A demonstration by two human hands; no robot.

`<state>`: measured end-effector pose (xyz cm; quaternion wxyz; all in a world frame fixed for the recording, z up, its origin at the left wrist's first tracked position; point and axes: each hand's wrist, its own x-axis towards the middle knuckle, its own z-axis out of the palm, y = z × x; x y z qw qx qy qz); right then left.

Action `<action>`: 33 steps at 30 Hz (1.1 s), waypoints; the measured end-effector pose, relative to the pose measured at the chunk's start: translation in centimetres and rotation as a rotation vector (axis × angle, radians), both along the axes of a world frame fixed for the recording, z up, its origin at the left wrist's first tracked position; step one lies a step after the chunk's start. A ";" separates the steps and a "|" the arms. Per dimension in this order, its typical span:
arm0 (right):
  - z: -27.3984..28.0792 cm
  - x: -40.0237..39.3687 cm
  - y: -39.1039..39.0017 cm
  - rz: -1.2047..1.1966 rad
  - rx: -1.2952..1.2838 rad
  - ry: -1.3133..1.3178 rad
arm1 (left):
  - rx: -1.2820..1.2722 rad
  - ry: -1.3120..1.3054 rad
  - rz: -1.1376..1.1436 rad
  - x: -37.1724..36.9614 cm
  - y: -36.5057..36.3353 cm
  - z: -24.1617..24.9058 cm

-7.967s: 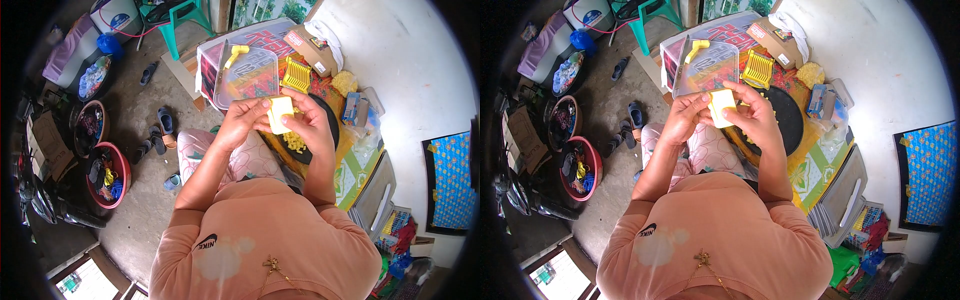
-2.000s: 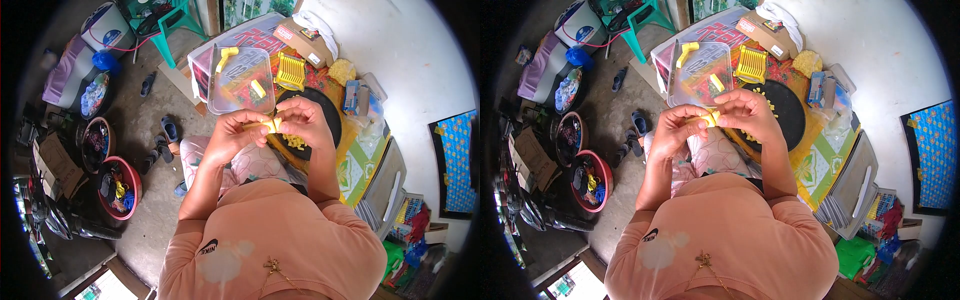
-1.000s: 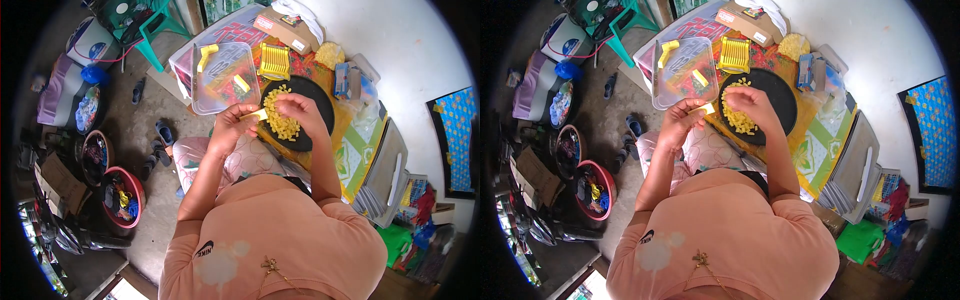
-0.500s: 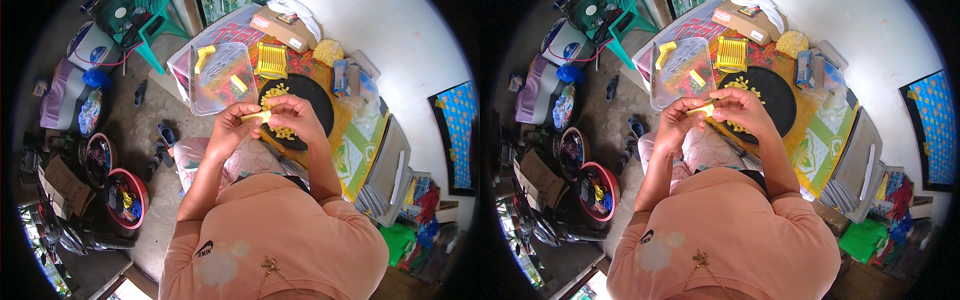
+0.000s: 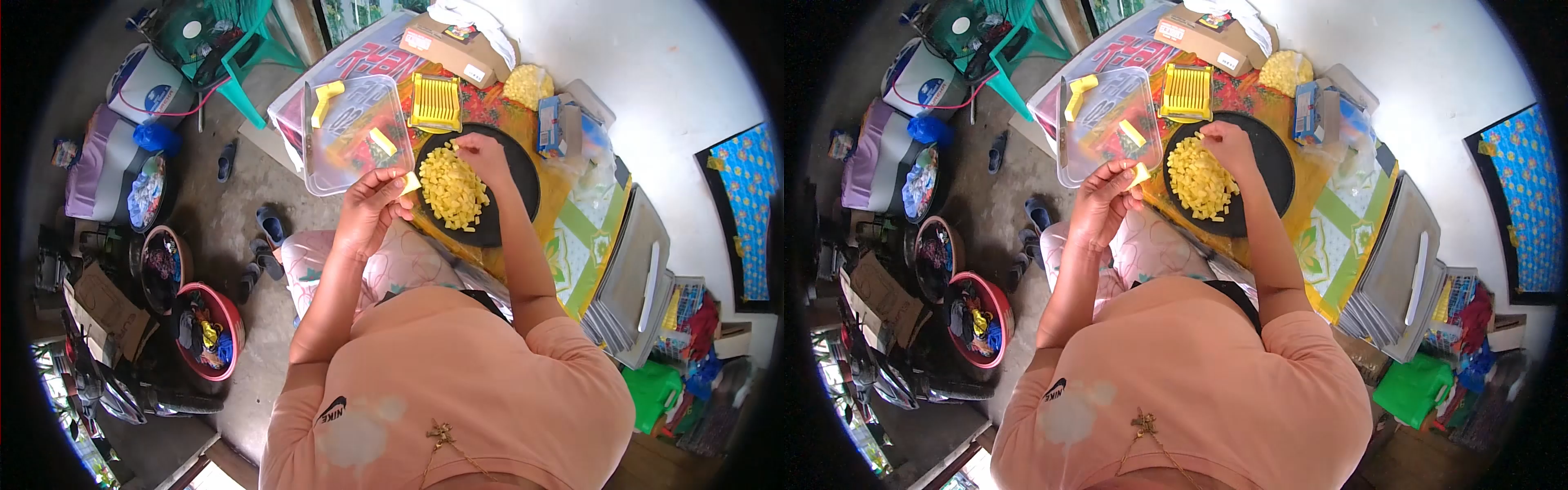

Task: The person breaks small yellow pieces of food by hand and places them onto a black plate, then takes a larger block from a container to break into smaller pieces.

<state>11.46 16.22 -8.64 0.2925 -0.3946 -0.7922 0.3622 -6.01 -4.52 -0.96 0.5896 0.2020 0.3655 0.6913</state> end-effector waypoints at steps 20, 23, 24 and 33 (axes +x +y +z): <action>9.8 -0.7 -9.3 0.467 -0.624 0.549 | 0.127 0.406 0.152 1.7 0.0 1.7; 10.3 -0.6 -9.7 0.473 -0.628 0.556 | 0.146 0.410 0.145 1.8 -0.3 2.1; 10.4 -0.6 -9.8 0.483 -0.630 0.555 | 0.155 0.407 0.145 1.8 -0.3 2.1; 10.8 -0.5 -10.0 0.474 -0.603 0.568 | 0.184 0.328 0.090 1.4 -0.6 2.2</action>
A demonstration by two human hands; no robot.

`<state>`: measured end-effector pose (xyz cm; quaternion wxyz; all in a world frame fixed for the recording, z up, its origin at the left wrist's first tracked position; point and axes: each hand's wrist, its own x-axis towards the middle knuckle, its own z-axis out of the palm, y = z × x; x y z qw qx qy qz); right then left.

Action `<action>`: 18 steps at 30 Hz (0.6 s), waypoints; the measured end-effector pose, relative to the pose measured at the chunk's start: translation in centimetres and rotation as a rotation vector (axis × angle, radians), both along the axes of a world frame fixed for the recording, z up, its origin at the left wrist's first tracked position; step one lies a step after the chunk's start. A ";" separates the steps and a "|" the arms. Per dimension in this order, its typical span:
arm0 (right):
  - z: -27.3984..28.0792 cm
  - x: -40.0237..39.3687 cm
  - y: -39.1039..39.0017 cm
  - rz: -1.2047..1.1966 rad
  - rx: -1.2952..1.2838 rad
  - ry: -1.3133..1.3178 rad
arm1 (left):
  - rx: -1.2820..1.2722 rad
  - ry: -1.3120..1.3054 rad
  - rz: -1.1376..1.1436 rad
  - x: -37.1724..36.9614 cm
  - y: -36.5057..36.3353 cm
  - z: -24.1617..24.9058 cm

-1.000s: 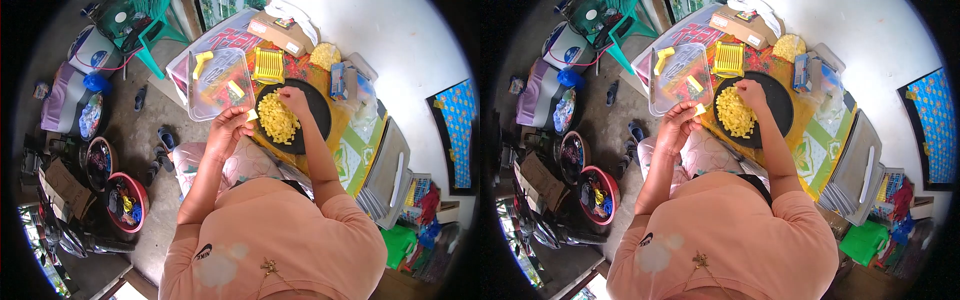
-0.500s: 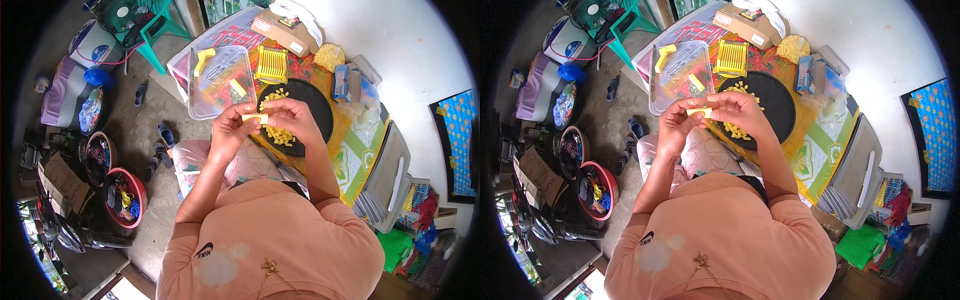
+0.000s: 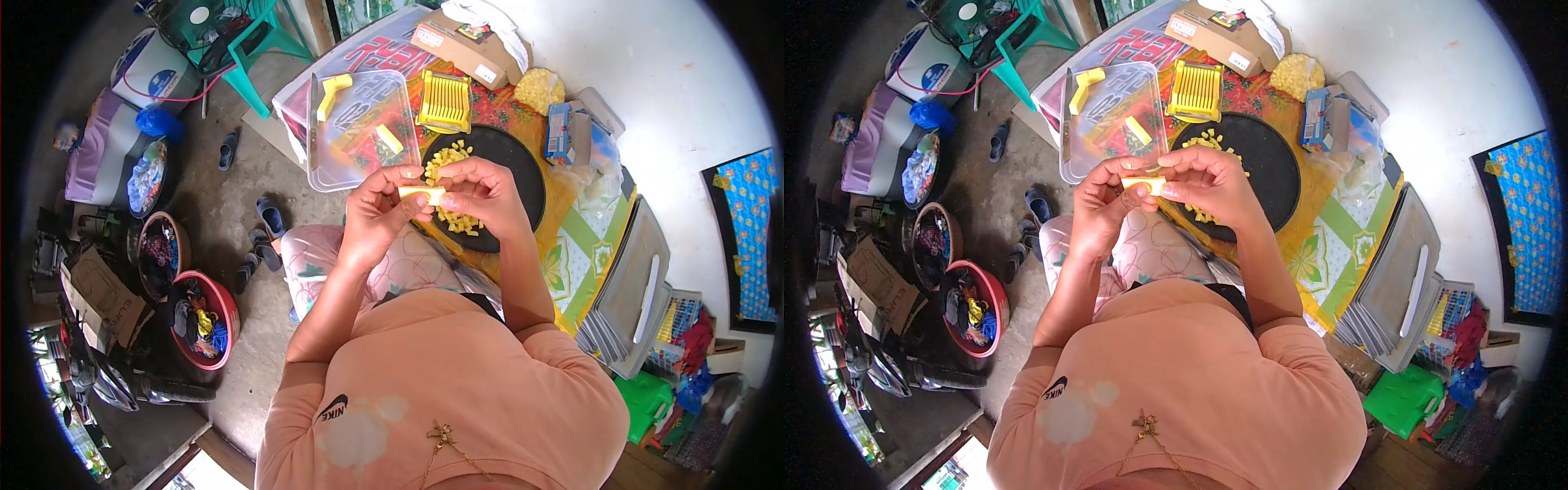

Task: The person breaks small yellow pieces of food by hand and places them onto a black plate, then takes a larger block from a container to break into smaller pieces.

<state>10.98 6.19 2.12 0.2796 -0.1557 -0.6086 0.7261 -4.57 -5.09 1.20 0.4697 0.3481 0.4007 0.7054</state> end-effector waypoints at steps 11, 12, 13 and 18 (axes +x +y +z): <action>-1.3 0.6 1.5 -0.237 0.056 -0.057 | -0.033 -0.170 -0.036 -0.4 -0.1 -0.8; -2.0 0.7 2.4 -0.313 0.102 -0.096 | -0.050 -0.206 -0.034 -0.6 -0.1 -0.9; -3.2 0.9 3.7 -0.388 0.187 -0.167 | -0.067 -0.241 -0.034 -0.8 -0.1 -0.9; -10.7 1.3 9.6 -0.480 0.527 -0.568 | -0.117 -0.409 -0.040 -1.0 0.4 -1.5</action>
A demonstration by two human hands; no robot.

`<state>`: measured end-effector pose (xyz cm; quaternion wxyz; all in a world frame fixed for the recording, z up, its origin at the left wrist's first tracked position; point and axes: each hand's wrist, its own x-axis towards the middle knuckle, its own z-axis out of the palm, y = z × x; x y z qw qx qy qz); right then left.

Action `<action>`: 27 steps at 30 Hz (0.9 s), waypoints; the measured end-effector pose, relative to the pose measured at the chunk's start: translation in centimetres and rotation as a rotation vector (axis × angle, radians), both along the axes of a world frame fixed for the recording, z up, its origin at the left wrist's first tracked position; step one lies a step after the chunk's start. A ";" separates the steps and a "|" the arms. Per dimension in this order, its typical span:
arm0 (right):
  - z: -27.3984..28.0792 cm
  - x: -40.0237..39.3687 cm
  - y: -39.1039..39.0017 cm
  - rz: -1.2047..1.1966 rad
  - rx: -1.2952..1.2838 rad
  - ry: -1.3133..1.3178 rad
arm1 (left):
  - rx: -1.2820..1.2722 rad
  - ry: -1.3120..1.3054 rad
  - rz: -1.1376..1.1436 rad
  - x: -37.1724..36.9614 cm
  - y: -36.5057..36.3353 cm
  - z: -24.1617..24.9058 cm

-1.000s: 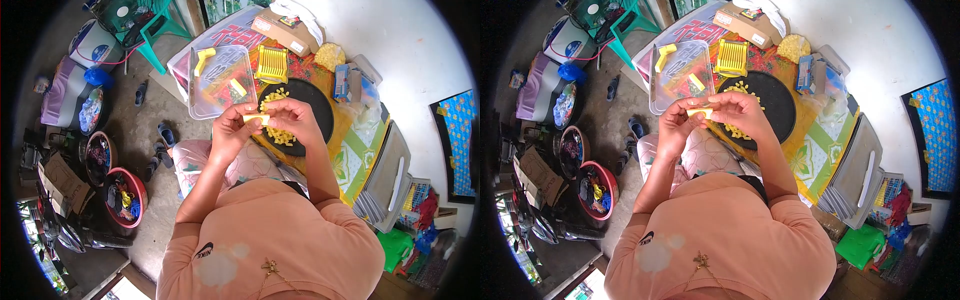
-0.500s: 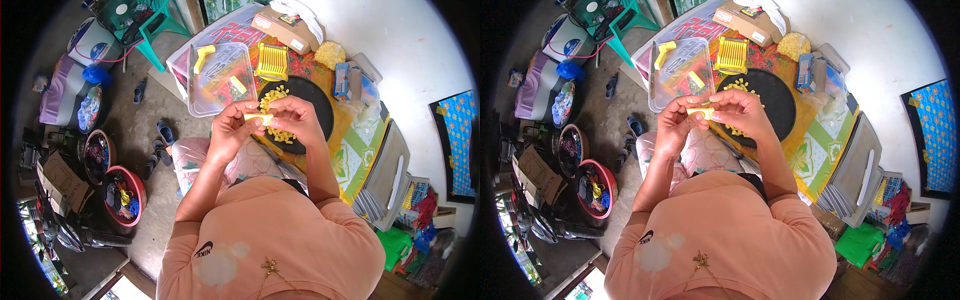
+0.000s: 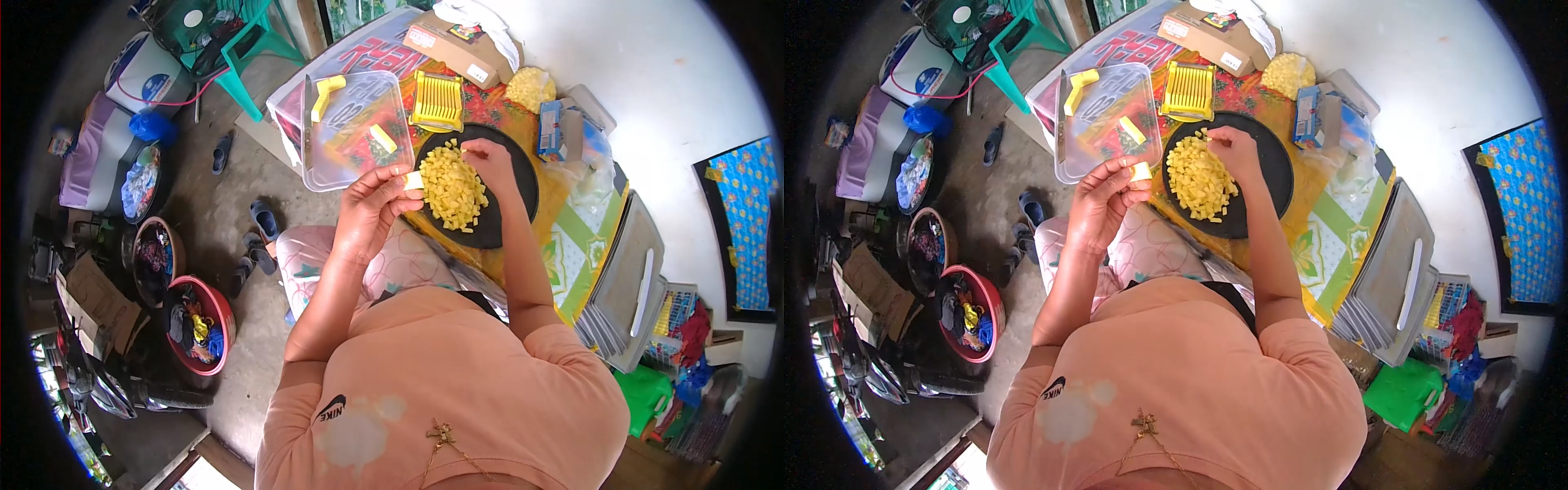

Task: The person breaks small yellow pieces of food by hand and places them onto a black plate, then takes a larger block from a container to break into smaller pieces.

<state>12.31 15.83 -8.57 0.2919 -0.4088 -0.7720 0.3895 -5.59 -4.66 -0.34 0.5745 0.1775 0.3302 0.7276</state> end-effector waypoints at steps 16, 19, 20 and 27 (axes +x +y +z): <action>9.6 -2.2 -9.1 0.406 -0.513 0.524 | 0.051 0.311 0.056 0.5 -0.3 0.5; 10.3 -2.0 -10.0 0.440 -0.490 0.546 | 0.102 0.386 0.074 0.6 -0.3 0.6; 10.4 -1.9 -10.1 0.439 -0.498 0.543 | 0.117 0.410 0.079 0.6 -0.4 0.6; 11.0 -1.8 -10.9 0.448 -0.488 0.543 | 0.142 0.444 0.089 0.8 -1.2 1.4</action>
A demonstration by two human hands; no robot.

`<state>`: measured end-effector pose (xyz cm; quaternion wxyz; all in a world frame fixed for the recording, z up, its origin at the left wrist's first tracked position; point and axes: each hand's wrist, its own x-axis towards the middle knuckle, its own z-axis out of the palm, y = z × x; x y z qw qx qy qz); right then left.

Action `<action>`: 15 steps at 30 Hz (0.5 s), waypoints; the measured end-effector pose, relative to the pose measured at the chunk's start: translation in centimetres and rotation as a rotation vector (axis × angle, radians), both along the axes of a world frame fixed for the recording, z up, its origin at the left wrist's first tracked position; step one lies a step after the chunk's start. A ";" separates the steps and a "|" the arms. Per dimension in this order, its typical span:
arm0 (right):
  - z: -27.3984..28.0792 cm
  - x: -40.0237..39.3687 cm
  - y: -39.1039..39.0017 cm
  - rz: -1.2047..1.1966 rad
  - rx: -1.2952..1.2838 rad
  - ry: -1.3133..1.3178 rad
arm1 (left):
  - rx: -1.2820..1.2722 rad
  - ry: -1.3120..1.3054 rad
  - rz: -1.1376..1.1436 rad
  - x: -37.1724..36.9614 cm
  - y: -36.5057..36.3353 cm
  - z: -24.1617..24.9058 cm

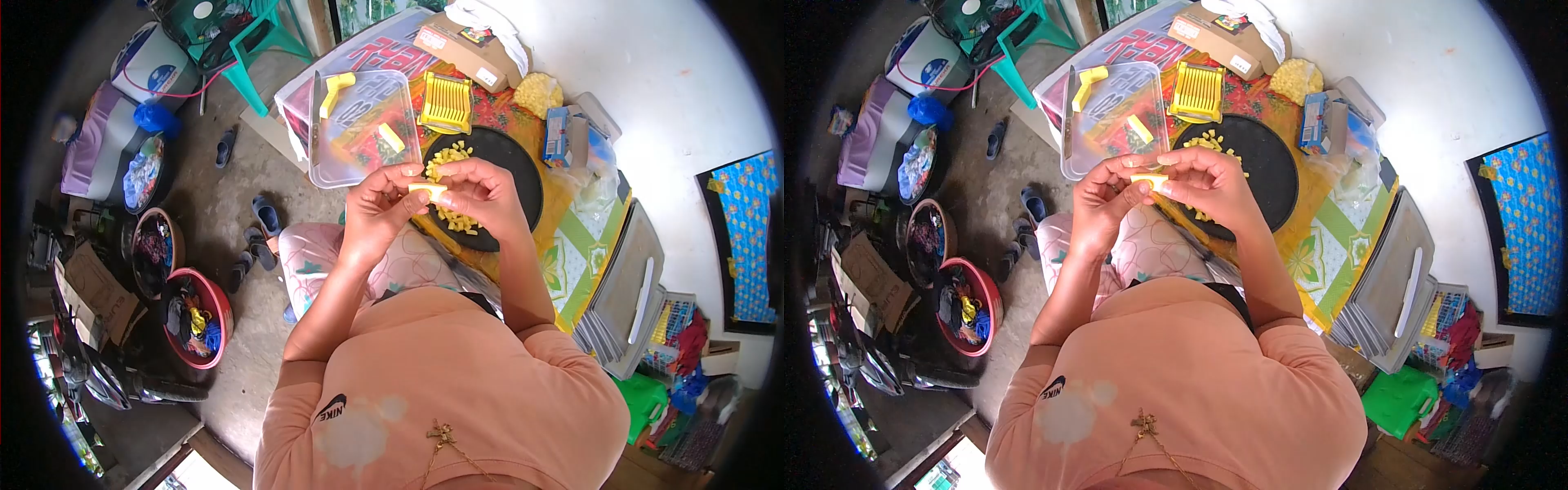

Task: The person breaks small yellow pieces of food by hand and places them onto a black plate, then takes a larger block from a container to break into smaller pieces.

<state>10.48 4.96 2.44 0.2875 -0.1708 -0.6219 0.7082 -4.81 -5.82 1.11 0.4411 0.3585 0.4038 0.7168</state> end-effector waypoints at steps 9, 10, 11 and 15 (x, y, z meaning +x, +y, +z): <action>0.0 0.3 -0.1 -0.011 -0.026 -0.009 | 0.008 -0.084 -0.065 -0.1 -0.1 -0.1; 0.0 0.3 -0.1 -0.012 -0.030 -0.008 | 0.010 -0.083 -0.068 -0.1 -0.1 -0.2; 0.0 0.4 -0.1 -0.013 -0.034 -0.008 | 0.012 -0.081 -0.072 -0.1 -0.1 -0.3; -0.1 0.7 -0.1 -0.005 -0.053 -0.009 | 0.003 -0.094 -0.081 0.1 0.0 -0.5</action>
